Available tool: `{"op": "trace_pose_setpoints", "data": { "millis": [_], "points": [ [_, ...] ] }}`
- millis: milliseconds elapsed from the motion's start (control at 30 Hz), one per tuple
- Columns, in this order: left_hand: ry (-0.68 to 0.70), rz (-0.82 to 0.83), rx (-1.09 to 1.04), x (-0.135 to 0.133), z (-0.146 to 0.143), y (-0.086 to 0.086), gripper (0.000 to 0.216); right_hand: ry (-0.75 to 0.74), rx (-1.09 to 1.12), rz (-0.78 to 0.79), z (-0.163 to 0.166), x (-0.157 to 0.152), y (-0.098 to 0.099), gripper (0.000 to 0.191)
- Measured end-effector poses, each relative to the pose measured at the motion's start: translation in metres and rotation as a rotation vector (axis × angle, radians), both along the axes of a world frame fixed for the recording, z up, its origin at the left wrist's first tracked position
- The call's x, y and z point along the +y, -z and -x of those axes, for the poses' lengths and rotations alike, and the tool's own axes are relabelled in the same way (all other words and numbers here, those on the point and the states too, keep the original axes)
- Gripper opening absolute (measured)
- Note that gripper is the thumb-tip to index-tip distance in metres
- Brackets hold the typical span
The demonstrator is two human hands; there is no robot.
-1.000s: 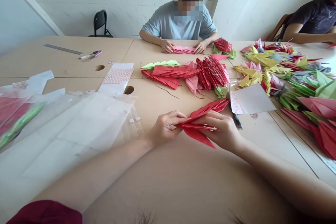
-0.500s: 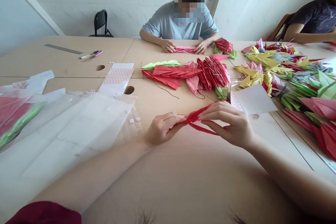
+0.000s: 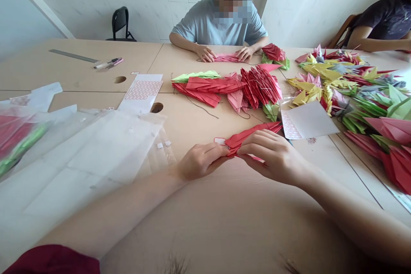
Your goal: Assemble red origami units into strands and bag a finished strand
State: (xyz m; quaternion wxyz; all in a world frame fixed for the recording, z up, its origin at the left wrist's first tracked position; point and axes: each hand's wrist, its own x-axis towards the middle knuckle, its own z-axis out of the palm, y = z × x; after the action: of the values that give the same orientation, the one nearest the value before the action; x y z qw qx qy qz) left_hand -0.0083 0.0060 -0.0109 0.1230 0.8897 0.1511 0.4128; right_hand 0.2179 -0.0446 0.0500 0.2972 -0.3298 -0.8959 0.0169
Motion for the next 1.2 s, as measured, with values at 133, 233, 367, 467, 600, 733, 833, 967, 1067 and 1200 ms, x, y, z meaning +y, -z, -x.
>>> {"op": "trace_pose_setpoints", "data": {
  "millis": [133,233,367,467,600,733,833,967,1067,1200],
  "points": [
    [0.018,-0.001,0.018,0.001,0.000,0.003,0.018,-0.003,0.021,0.010,0.004,0.000,0.002,0.011],
    [0.034,0.028,0.059,0.001,-0.001,0.001,0.013,0.006,0.002,0.004,0.004,0.001,0.004,0.010],
    [0.066,0.064,0.145,0.001,-0.001,-0.005,0.008,0.012,-0.024,0.017,0.003,0.002,0.006,0.009],
    [0.072,-0.013,0.188,0.000,-0.001,-0.008,0.010,-0.014,-0.043,0.039,0.005,0.001,0.008,0.011],
    [0.106,-0.076,0.218,-0.001,-0.001,-0.010,0.017,-0.037,-0.067,0.036,0.009,-0.001,0.010,0.012],
    [0.154,-0.041,0.230,-0.001,-0.002,-0.011,0.018,-0.034,-0.072,0.020,0.009,0.000,0.008,0.010],
    [0.189,-0.020,0.220,0.000,-0.001,-0.014,0.021,-0.044,-0.042,0.025,0.005,0.002,0.007,0.009],
    [0.189,-0.008,0.227,0.003,0.002,-0.016,0.021,-0.041,0.007,0.036,-0.005,0.008,0.007,0.007],
    [0.157,-0.003,0.240,0.005,0.004,-0.015,0.021,-0.009,0.031,0.042,-0.012,0.010,0.004,0.009],
    [0.077,0.002,0.176,0.008,0.003,-0.011,0.012,0.044,0.044,0.032,-0.013,0.010,-0.001,0.012]
  ]
}}
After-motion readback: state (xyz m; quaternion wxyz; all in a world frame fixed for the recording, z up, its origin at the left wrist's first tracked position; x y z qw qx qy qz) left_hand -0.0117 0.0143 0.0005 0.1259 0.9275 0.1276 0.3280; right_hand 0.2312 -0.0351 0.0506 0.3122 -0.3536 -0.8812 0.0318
